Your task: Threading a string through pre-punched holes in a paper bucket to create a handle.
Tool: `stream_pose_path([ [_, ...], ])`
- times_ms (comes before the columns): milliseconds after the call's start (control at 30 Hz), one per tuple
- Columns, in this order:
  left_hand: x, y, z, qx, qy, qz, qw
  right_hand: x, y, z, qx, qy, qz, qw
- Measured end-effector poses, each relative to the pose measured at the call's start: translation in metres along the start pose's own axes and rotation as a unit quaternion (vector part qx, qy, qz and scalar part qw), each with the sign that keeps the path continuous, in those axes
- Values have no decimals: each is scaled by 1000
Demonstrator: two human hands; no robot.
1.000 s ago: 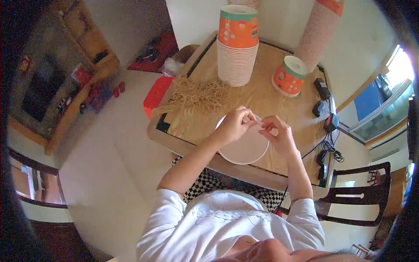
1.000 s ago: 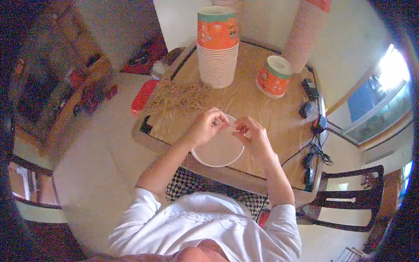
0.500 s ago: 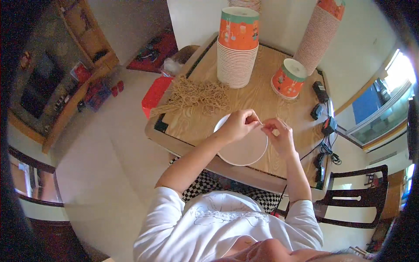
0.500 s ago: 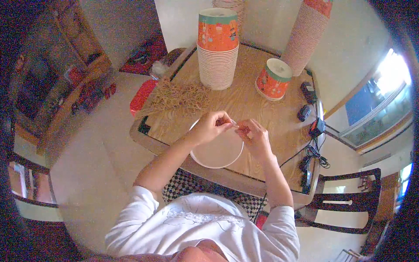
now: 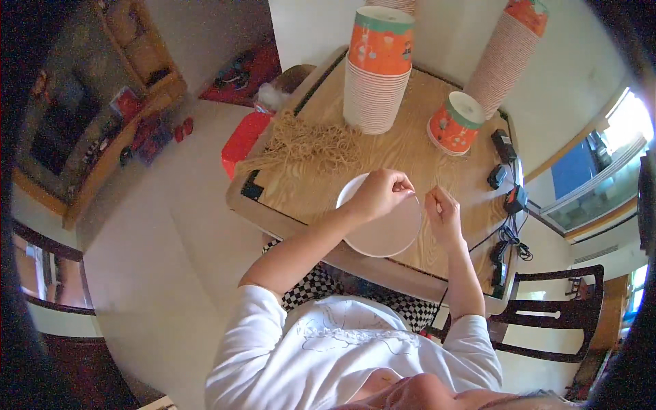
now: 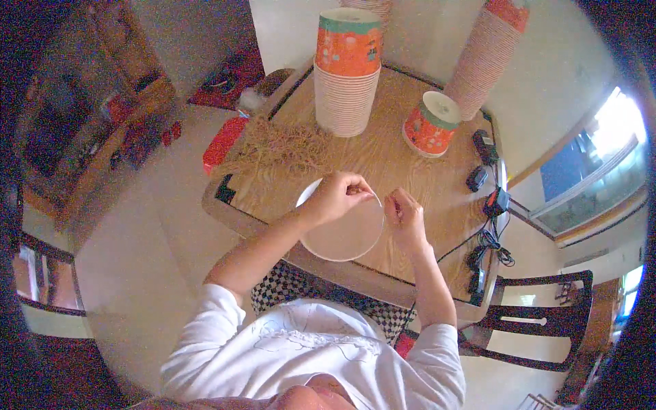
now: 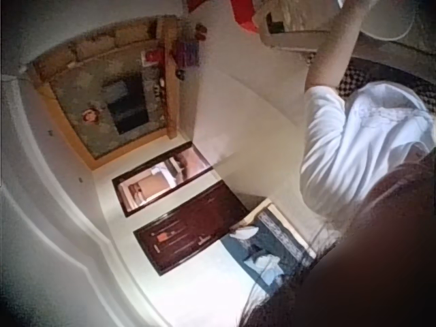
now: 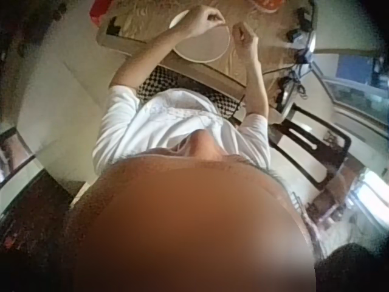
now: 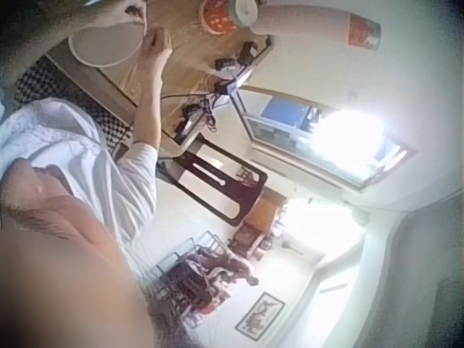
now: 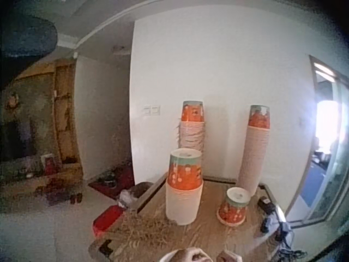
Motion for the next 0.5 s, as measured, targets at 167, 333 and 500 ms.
stream_pose_path([
  [167, 21, -8, -11, 50, 104, 59, 992, 29, -4, 5, -93, -53, 78, 991],
  [333, 33, -9, -20, 118, 185, 144, 965, 32, -1, 8, -91, -2, 125, 988],
  [500, 29, -4, -23, 140, 254, 154, 945, 31, 4, 15, -133, 1, 128, 983],
])
Point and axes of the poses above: each hand's wrist, its own y-axis away from the middle knuckle, its own z-axis out of the back of the hand, x = y × z, the point moved 9 cm from there along -y, towards the middle knuckle, and after that the axes turned 14 degrees about z, right-handed, at the moved point
